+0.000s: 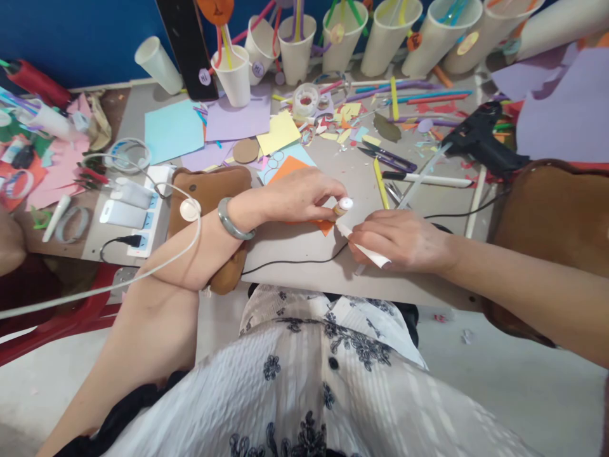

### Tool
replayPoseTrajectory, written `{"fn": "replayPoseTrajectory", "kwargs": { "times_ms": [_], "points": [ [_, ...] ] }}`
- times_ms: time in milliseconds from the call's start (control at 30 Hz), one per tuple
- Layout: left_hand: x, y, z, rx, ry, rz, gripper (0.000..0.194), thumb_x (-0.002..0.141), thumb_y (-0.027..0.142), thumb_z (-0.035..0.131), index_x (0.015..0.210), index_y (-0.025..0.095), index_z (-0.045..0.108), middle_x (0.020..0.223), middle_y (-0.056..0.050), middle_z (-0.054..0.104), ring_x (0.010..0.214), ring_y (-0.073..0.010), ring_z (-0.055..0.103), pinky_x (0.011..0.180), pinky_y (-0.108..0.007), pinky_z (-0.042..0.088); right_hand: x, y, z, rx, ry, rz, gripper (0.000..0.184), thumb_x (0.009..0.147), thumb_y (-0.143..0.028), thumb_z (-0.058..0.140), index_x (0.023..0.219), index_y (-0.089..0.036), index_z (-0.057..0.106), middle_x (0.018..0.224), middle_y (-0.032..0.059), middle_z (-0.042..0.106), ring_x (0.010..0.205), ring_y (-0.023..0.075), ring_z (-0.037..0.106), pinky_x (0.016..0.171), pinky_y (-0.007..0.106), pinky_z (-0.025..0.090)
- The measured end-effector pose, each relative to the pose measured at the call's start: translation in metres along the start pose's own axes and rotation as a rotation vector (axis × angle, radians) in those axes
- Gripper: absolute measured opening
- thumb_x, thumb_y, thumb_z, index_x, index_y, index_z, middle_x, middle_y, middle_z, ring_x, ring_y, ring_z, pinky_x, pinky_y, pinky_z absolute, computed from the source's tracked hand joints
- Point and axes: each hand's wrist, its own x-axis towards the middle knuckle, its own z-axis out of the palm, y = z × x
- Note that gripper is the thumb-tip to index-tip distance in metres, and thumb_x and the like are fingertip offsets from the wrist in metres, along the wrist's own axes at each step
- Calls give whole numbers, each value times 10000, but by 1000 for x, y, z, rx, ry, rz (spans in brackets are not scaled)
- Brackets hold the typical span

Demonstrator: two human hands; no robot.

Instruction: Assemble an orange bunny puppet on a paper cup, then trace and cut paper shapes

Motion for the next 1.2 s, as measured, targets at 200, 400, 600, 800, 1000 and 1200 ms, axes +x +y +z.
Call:
{"fn": "replayPoseTrajectory", "kwargs": {
  "times_ms": [200, 400, 600, 800, 1000, 1200],
  "points": [
    [0, 6, -4, -21, -39, -42, 146, 943, 263, 640, 909, 199, 767, 788, -24, 732, 718, -144, 588, 710, -282, 432, 5, -2, -26, 149, 221, 352, 75, 986, -230, 688, 950, -263, 630, 748, 17, 733, 618, 177, 653, 614, 329, 500],
    [0, 7, -5, -21, -47, -66, 155, 939, 245, 654, 947, 181, 795, 787, -32, 740, 717, -149, 602, 712, -287, 432, 15, 18, -34, 299, 375, 750, 121, 864, -166, 776, 830, -217, 671, 719, 59, 732, 582, 154, 607, 559, 317, 499],
    [0, 4, -4, -26, -32, -27, 214, 987, 340, 645, 912, 191, 779, 771, -24, 743, 716, -145, 616, 715, -284, 441, 42, 58, -30, 605, 296, 971, 168, 868, -140, 803, 746, -131, 689, 526, -9, 641, 447, 65, 526, 481, 258, 409],
    [-1, 4, -4, 22, -7, -26, 211, 974, 331, 656, 854, 203, 772, 708, -13, 709, 723, -154, 623, 704, -295, 427, 72, 90, -25, 778, -85, 888, 250, 951, -81, 720, 708, -126, 681, 525, -34, 656, 467, 35, 543, 505, 212, 396],
    [0, -1, 1, 40, 27, -30, 167, 955, 311, 683, 853, 198, 753, 731, -16, 722, 775, -174, 669, 754, -316, 468, 92, 103, -19, 863, -323, 684, 463, 1082, -341, 587, 696, -98, 664, 514, -74, 613, 456, -20, 492, 510, 161, 334],
    [1, 0, 4, 30, 40, -14, 192, 962, 268, 654, 810, 196, 746, 764, -23, 750, 796, -176, 683, 797, -334, 489, 105, 103, -18, 828, -466, 630, 533, 1076, -356, 584, 605, -108, 593, 454, -100, 543, 423, -29, 450, 470, 138, 275]
  ]
}}
